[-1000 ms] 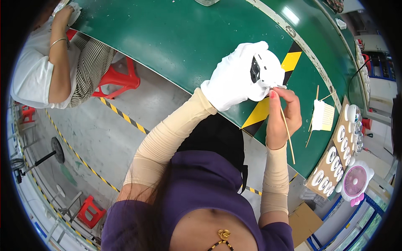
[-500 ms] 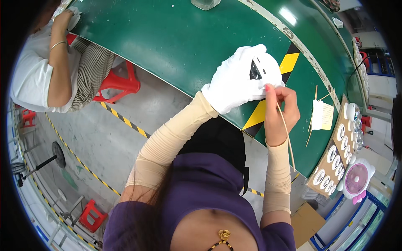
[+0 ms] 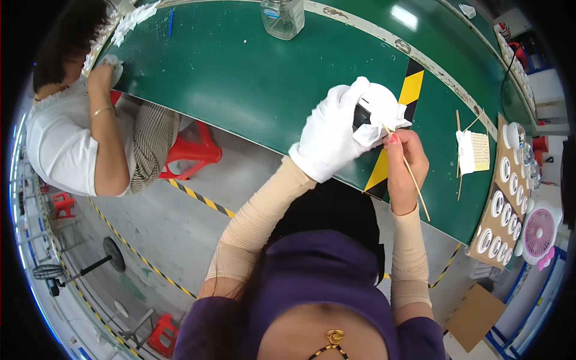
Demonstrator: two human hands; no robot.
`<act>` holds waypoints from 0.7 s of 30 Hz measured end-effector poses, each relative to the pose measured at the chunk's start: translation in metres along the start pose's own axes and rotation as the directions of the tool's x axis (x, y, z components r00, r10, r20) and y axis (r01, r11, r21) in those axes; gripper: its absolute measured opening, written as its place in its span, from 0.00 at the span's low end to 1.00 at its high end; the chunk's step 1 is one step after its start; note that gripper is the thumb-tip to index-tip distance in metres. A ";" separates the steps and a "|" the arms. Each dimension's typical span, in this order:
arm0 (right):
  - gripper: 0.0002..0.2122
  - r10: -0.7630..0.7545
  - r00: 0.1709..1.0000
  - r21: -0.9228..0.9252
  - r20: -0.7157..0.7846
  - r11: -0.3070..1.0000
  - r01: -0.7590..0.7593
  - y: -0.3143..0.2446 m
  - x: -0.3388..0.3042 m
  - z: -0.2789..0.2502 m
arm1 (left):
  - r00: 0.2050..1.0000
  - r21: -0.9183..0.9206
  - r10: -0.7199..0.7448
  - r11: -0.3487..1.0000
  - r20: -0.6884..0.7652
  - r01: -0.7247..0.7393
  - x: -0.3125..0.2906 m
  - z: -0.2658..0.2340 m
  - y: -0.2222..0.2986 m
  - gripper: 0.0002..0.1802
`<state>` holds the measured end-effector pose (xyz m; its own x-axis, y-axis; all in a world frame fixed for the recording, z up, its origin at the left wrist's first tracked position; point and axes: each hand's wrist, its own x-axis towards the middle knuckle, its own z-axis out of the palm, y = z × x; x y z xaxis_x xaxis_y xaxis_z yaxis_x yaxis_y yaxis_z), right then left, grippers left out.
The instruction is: Cleaning or applying liquid to circular electronic components using a small wooden stick at an assembly line workstation.
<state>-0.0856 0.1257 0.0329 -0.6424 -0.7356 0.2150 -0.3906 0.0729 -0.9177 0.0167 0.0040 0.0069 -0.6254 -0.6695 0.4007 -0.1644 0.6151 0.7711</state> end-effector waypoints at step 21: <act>0.07 -0.589 0.808 -0.483 -0.023 0.714 0.507 0.004 0.010 0.028 | 0.954 0.082 0.272 0.961 -0.124 -0.263 0.014 0.021 -0.011 0.39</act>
<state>-0.0748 0.0993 0.0222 -0.3043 -0.6214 0.7220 -0.9230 0.0049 -0.3848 -0.0061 -0.0032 -0.0063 -0.5474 -0.5235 0.6530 -0.0565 0.8016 0.5952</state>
